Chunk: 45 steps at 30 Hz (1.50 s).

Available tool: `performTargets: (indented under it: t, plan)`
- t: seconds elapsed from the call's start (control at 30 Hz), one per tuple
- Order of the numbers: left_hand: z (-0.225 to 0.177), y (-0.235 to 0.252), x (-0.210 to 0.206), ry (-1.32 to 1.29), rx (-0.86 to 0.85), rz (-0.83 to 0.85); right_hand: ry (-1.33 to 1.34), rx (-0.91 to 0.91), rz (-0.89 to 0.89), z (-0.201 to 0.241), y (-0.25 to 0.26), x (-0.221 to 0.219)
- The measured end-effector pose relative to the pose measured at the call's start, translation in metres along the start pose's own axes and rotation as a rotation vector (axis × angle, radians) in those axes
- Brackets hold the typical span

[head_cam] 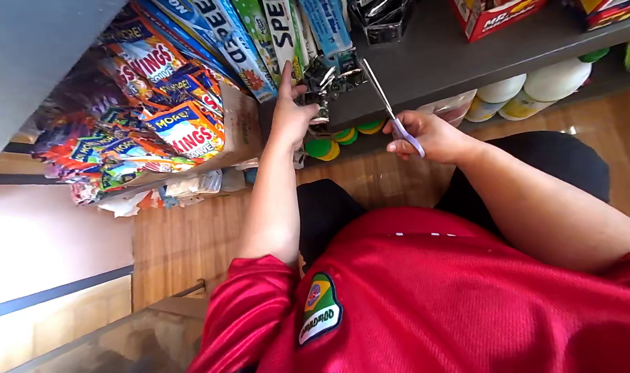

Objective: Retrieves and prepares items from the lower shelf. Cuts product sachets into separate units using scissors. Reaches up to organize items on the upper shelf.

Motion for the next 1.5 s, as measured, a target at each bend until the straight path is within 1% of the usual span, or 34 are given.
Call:
performTargets:
  t: [0.07, 0.17, 0.23, 0.33, 0.4, 0.47, 0.53, 0.63, 0.73, 0.8, 0.87, 0.97, 1.07, 1.13, 1.27, 1.4, 1.5]
  plan:
    - [-0.011, -0.027, -0.012, -0.033, -0.069, 0.014, -0.005, 0.015, -0.012, -0.001, 0.001, -0.005]
    - [-0.026, -0.061, -0.036, -0.004, -0.222, 0.063, 0.025, 0.039, -0.038, -0.001, 0.0, -0.015]
    - [-0.027, -0.074, -0.052, -0.009, -0.286, 0.1, 0.058, 0.055, -0.053, 0.0, -0.001, -0.023]
    - [-0.025, -0.084, -0.071, -0.009, -0.331, 0.124, 0.113, 0.034, -0.09, -0.002, -0.002, -0.025]
    - [-0.023, -0.086, -0.077, -0.043, -0.341, 0.135, 0.163, 0.02, -0.132, -0.004, -0.003, -0.022]
    - [-0.019, -0.087, -0.08, -0.129, -0.34, 0.15, 0.248, 0.049, -0.167, -0.005, -0.003, -0.019]
    - [-0.017, -0.088, -0.082, -0.221, -0.302, 0.172, 0.329, 0.084, -0.212, -0.004, -0.003, -0.016]
    - [-0.013, -0.092, -0.084, -0.339, -0.193, 0.226, 0.399, 0.08, -0.281, -0.001, -0.003, -0.009]
    - [-0.008, -0.095, -0.083, -0.408, -0.168, 0.281, 0.429, 0.086, -0.295, 0.001, -0.002, -0.006]
    - [-0.004, -0.094, -0.073, -0.369, -0.157, 0.245, 0.368, 0.072, -0.26, 0.002, -0.002, -0.004]
    - [-0.006, -0.088, -0.056, -0.31, -0.175, 0.194, 0.224, 0.024, -0.186, 0.003, -0.003, 0.002]
    - [-0.014, -0.078, -0.025, -0.235, -0.226, 0.118, -0.005, -0.057, 0.035, 0.006, -0.007, 0.01]
    - [-0.022, -0.076, -0.003, -0.19, -0.259, 0.082, -0.114, -0.172, 0.219, 0.007, -0.014, 0.009]
    - [-0.023, -0.078, 0.0, -0.171, -0.249, 0.119, -0.131, -0.205, 0.303, 0.005, -0.017, 0.004]
    - [-0.021, -0.082, -0.011, -0.113, -0.164, 0.216, -0.158, -0.236, 0.434, 0.004, -0.021, -0.004]
    - [-0.021, -0.086, -0.024, -0.052, -0.135, 0.323, -0.156, -0.249, 0.443, 0.003, -0.021, -0.005]
    - [-0.021, -0.087, -0.028, -0.039, -0.142, 0.358, -0.172, -0.241, 0.465, 0.002, -0.021, -0.005]
Point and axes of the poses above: each hand's wrist, its own y-axis towards the middle knuckle, its own x-axis out of the back of the hand, z = x × y, the point moved 6 cm from there along y, towards the middle knuckle, and after that the axes turned 4 degrees about -z, right-handed, at the moved point
